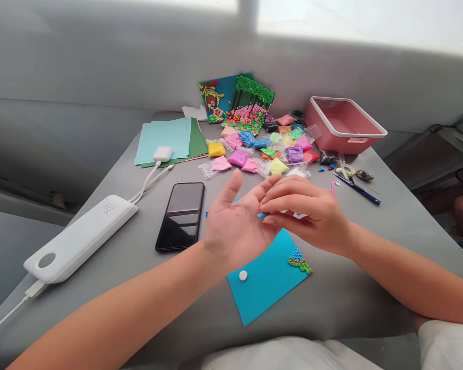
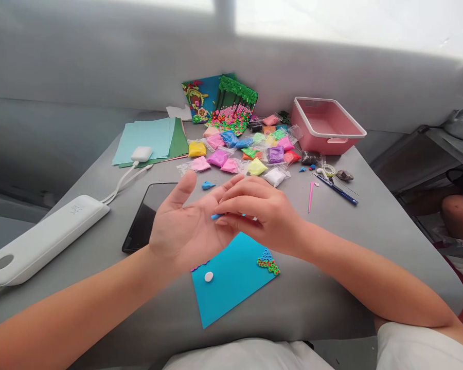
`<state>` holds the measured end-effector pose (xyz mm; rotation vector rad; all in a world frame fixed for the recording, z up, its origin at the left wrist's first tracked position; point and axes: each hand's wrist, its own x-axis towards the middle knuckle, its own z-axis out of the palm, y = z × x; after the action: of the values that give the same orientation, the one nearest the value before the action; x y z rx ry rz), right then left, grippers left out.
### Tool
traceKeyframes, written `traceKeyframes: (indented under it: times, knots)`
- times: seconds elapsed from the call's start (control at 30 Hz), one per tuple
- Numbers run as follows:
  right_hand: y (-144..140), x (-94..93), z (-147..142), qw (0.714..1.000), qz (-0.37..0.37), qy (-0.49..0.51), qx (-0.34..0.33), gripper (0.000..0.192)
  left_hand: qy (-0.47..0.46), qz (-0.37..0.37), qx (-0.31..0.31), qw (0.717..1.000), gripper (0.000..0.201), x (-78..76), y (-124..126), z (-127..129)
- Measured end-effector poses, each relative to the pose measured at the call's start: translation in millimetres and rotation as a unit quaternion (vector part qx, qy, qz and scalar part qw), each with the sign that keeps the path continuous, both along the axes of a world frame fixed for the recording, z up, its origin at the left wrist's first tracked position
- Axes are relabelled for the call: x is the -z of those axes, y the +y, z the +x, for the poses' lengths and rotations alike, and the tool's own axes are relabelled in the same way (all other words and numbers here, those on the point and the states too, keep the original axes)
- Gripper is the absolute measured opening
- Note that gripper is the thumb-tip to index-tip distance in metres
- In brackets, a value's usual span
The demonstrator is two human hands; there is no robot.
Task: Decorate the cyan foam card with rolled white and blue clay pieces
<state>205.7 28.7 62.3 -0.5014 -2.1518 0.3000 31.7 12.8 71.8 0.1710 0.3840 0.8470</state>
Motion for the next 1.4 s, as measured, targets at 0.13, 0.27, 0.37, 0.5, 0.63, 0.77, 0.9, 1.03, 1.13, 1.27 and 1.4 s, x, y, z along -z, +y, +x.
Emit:
traceKeyframes:
  times: [0.13,0.27,0.37,0.5,0.63,0.77,0.9,1.03,1.13,1.27,1.4]
  knots:
    - [-4,-2.5,5,1.0,-0.002,-0.007,0.001,0.018,0.191,0.161,-0.001,0.968,0.04,19.1,-3,-15]
    - [-6,-0.2,9,0.999,-0.019,-0.027,0.023,0.017,0.337,0.241,-0.027,0.91,0.037,33.9,-1,-31]
    - [-5,8.0,7,0.999,-0.034,-0.027,0.014,0.013,0.354,0.237,-0.017,0.905,0.039,36.4,2,-35]
    - [-5,18.9,5,0.999,-0.045,-0.027,0.007,0.017,0.363,0.217,-0.012,0.906,0.042,36.0,2,-34]
    - [-4,23.1,5,0.999,-0.026,-0.031,0.025,0.018,0.365,0.21,-0.023,0.907,0.042,36.6,1,-33]
    - [-4,23.8,7,0.999,-0.012,-0.034,0.033,0.019,0.364,0.217,-0.026,0.905,0.043,38.7,2,-35]
    - [-5,23.0,7,0.999,-0.017,-0.023,0.03,0.02,0.346,0.221,-0.017,0.912,0.038,42.0,2,-36]
    - [-6,20.6,7,0.999,-0.027,-0.008,0.031,0.02,0.326,0.218,-0.012,0.92,0.034,44.7,1,-36]
    - [-8,18.3,7,0.999,-0.025,0.0,0.037,0.016,0.319,0.223,-0.014,0.921,0.034,46.1,-1,-35]
    - [-9,17.1,6,0.999,-0.019,-0.004,0.039,0.014,0.308,0.226,-0.017,0.924,0.029,46.9,-4,-34]
    - [-10,18.7,4,0.999,-0.02,-0.004,0.034,0.016,0.296,0.222,-0.022,0.929,0.03,45.6,-5,-33]
